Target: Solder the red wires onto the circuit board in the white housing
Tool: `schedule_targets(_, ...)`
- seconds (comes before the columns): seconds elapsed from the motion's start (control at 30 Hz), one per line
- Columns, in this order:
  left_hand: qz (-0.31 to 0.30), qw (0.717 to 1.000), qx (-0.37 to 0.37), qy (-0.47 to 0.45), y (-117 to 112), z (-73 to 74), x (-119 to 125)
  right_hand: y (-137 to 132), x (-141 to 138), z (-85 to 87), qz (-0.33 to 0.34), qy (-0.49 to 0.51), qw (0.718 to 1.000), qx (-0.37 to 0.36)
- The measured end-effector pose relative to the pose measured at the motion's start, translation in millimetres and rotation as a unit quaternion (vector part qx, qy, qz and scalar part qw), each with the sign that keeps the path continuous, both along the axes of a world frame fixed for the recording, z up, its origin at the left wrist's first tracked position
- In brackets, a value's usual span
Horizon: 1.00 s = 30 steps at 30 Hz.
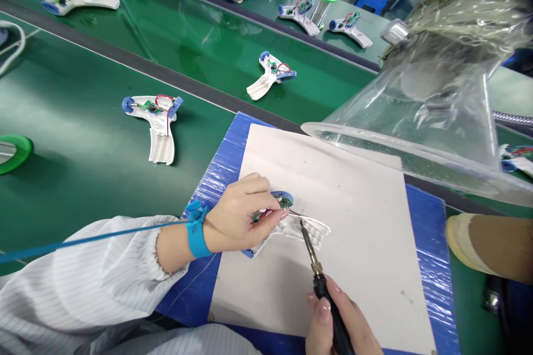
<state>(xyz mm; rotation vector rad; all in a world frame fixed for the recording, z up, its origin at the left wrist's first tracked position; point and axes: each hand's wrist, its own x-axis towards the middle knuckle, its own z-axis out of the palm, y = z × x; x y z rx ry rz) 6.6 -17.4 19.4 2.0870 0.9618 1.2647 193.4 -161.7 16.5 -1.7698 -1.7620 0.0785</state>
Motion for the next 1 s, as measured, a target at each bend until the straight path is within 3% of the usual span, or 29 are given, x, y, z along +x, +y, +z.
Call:
schedule_targets(0.27,-0.001,1.0,0.004,0.003,-1,0.2,0,0,1,0.7,0.018,0.009,1.0,0.008)
schedule_targets(0.57,0.054,0.993,-0.086,-0.059,2,3.3,-2,15,-14,6.3,-0.072,0.03,0.997,-0.016)
schedule_targets(0.67,0.017,0.998,-0.051,-0.045,8,5.8,0,22,-18,2.0,-0.054,0.039,0.996,-0.06)
schedule_targets(0.8,-0.073,0.997,-0.001,0.024,17,11.5,13,21,-18,-8.4,-0.008,0.062,0.997,-0.036)
schedule_targets(1.0,-0.135,0.966,-0.05,0.213,26,19.8,23,17,-9,-23.3,0.048,0.035,0.998,-0.021)
